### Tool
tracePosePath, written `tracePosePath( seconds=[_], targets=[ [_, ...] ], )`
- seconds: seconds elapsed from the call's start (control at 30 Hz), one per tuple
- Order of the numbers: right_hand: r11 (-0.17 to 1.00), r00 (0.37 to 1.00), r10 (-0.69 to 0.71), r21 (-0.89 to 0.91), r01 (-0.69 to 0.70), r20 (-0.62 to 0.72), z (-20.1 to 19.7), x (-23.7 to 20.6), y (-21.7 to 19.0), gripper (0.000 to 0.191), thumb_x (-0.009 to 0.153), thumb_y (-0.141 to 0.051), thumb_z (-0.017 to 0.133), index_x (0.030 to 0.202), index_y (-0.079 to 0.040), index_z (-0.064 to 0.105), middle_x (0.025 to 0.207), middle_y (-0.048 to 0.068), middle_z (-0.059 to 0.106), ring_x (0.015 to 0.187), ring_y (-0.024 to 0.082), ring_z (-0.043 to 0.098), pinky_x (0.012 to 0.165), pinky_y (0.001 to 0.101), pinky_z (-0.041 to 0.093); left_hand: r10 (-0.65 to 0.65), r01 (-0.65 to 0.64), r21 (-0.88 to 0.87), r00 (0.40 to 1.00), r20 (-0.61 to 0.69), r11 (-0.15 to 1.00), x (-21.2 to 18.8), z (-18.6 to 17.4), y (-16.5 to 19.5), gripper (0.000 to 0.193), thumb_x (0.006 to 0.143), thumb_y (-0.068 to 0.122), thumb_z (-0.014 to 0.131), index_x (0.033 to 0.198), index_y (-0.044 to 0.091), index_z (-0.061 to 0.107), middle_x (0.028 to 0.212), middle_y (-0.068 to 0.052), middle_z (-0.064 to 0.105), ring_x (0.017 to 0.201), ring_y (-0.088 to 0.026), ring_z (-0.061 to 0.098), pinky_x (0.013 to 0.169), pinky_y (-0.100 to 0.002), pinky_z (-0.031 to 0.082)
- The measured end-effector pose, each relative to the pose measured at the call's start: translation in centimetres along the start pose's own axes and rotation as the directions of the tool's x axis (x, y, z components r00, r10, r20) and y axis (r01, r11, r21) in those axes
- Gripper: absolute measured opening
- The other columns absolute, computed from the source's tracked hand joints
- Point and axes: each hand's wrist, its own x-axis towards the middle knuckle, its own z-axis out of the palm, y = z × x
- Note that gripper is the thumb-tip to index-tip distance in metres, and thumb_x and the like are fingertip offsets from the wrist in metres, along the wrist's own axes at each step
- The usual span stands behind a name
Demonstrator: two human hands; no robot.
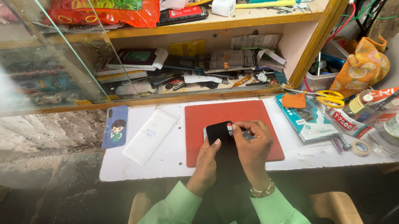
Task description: The person works at a repair bench fitting a black cover onto a smartphone, pressing along its edges, then wipes the phone with an orange cloth. They set the phone aside, pick up the phone frame with its back cover, and apply adhesive from a tube around the frame's inner edge.
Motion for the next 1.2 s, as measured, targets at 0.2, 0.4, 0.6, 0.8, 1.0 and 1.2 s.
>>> tracePosePath(
  seconds=[0.2,0.4,0.6,0.8,1.0,1.2],
  targets=[
    [1.0,1.0,-0.009,-0.018,0.009,0.002,0.51,-0.01,0.16,0.008,0.081,-0.008,0.083,0.086,-0.005,0.077,0.083,0.001,0.069,0.076,0.013,0.059,0.064,0.0283,0.048,0.024,-0.024,0.016,1.0,0.003,1.0,-0.09,-0.12,-0.06,0.046,0.103,0.023,0.051,0.145,0.004,0.05,0.137,-0.008,0.059,0.129,-0.017,0.052,0.111,-0.035,0.039],
    [1.0,1.0,-0.015,-0.026,0.015,-0.013,-0.23,0.2,0.47,0.008,0.082,-0.008,0.082,0.088,-0.006,0.078,0.084,0.0,0.069,0.079,0.014,0.06,0.068,0.0288,0.047,0.014,-0.014,0.018,1.0,0.003,1.0,-0.01,-0.15,-0.08,0.046,0.102,0.023,0.051,0.144,0.004,0.051,0.136,-0.008,0.06,0.128,-0.017,0.052,0.111,-0.035,0.039],
    [0.999,1.0,-0.01,-0.04,0.01,0.009,0.15,-0.01,0.13,0.01,0.08,-0.01,0.084,0.086,-0.005,0.078,0.08,0.0,0.068,0.077,0.015,0.058,0.067,0.0293,0.046,0.026,-0.026,0.024,1.0,-0.015,0.999,-0.01,-0.07,-0.15,0.047,0.101,0.023,0.052,0.145,0.005,0.05,0.138,-0.007,0.058,0.13,-0.017,0.05,0.112,-0.035,0.037],
    [1.0,1.0,-0.009,-0.008,0.009,-0.027,-0.05,0.22,0.41,0.008,0.082,-0.009,0.082,0.088,-0.006,0.078,0.084,0.0,0.068,0.079,0.013,0.059,0.068,0.0283,0.047,-0.011,0.011,-0.002,1.0,-0.007,1.0,0.04,-0.16,-0.16,0.048,0.101,0.023,0.051,0.146,0.005,0.048,0.139,-0.008,0.058,0.131,-0.017,0.051,0.112,-0.036,0.038],
    [1.0,1.0,-0.013,-0.014,0.013,0.004,0.0,0.08,0.39,0.009,0.081,-0.009,0.083,0.087,-0.006,0.078,0.082,0.0,0.068,0.078,0.013,0.058,0.067,0.0287,0.047,0.001,-0.001,-0.002,1.0,-0.006,1.0,-0.03,0.0,-0.05,0.047,0.102,0.022,0.05,0.145,0.004,0.048,0.138,-0.009,0.058,0.131,-0.018,0.051,0.112,-0.036,0.039],
    [1.0,1.0,-0.013,-0.021,0.013,-0.019,0.14,0.25,0.61,0.009,0.082,-0.009,0.083,0.088,-0.006,0.078,0.084,0.0,0.068,0.078,0.013,0.059,0.068,0.0286,0.047,0.023,-0.023,-0.013,1.0,0.014,1.0,-0.01,-0.05,0.0,0.045,0.103,0.021,0.05,0.144,0.003,0.049,0.136,-0.009,0.059,0.129,-0.018,0.051,0.111,-0.036,0.039]
  ],
)
